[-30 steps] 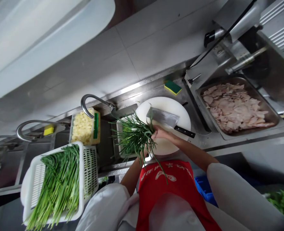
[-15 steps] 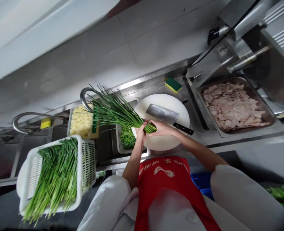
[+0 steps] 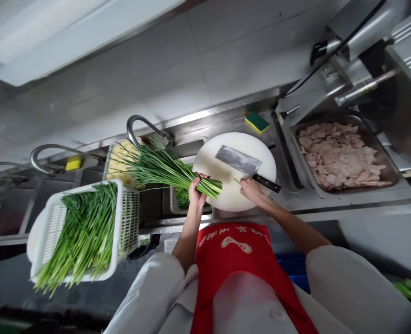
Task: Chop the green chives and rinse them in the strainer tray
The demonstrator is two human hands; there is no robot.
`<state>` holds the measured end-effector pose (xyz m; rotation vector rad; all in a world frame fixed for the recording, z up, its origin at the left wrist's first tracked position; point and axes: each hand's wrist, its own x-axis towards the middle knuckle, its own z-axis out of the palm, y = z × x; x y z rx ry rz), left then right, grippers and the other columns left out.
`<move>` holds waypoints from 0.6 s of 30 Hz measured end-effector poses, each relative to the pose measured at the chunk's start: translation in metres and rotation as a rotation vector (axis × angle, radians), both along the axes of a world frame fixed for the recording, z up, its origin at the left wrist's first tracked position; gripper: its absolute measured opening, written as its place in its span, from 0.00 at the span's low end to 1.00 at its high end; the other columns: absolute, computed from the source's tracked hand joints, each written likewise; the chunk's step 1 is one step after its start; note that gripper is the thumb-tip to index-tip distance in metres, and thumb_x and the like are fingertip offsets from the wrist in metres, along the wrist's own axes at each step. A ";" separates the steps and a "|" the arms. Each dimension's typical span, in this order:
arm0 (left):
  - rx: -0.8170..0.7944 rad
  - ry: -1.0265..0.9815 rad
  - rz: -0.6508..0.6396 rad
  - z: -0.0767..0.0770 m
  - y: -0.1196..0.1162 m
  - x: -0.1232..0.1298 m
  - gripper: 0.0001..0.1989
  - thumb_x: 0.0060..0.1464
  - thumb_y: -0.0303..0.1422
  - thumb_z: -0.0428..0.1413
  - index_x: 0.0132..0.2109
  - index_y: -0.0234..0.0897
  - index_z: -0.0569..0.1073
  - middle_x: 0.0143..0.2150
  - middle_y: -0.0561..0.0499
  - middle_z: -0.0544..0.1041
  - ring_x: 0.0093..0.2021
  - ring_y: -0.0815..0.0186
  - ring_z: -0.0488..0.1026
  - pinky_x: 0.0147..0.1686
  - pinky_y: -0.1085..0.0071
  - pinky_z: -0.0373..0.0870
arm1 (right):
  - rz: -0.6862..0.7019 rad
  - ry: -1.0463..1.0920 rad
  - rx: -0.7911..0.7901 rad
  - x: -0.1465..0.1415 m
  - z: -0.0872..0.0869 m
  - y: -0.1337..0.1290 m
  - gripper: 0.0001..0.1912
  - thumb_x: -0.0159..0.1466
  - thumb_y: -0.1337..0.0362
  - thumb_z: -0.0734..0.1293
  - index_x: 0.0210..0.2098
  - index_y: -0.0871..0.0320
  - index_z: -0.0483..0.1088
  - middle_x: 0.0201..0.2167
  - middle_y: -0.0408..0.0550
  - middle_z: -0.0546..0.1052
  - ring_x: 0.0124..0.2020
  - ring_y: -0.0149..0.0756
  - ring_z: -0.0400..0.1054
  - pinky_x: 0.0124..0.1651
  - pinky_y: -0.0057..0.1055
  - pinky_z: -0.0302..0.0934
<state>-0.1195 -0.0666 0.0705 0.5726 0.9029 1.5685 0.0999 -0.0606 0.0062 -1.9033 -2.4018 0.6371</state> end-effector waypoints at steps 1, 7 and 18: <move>0.005 -0.013 0.013 0.003 -0.006 -0.001 0.12 0.44 0.36 0.64 0.35 0.40 0.70 0.31 0.55 0.71 0.35 0.68 0.73 0.56 0.60 0.71 | -0.014 0.037 0.010 0.000 0.001 0.001 0.12 0.62 0.72 0.63 0.43 0.66 0.76 0.38 0.65 0.80 0.42 0.48 0.77 0.44 0.33 0.63; 0.075 -0.083 0.148 0.035 -0.071 -0.024 0.16 0.41 0.38 0.67 0.37 0.40 0.71 0.30 0.56 0.69 0.34 0.68 0.72 0.53 0.60 0.72 | -0.153 0.789 -0.100 -0.026 0.014 0.000 0.05 0.52 0.66 0.66 0.29 0.58 0.72 0.25 0.44 0.77 0.27 0.34 0.71 0.32 0.27 0.61; 0.275 -0.021 0.837 0.058 -0.331 -0.161 0.20 0.38 0.37 0.68 0.39 0.41 0.69 0.28 0.60 0.64 0.30 0.72 0.67 0.52 0.63 0.72 | 0.521 0.631 -0.732 -0.224 -0.012 -0.162 0.03 0.49 0.71 0.68 0.21 0.59 0.71 0.18 0.39 0.71 0.21 0.27 0.63 0.24 0.22 0.55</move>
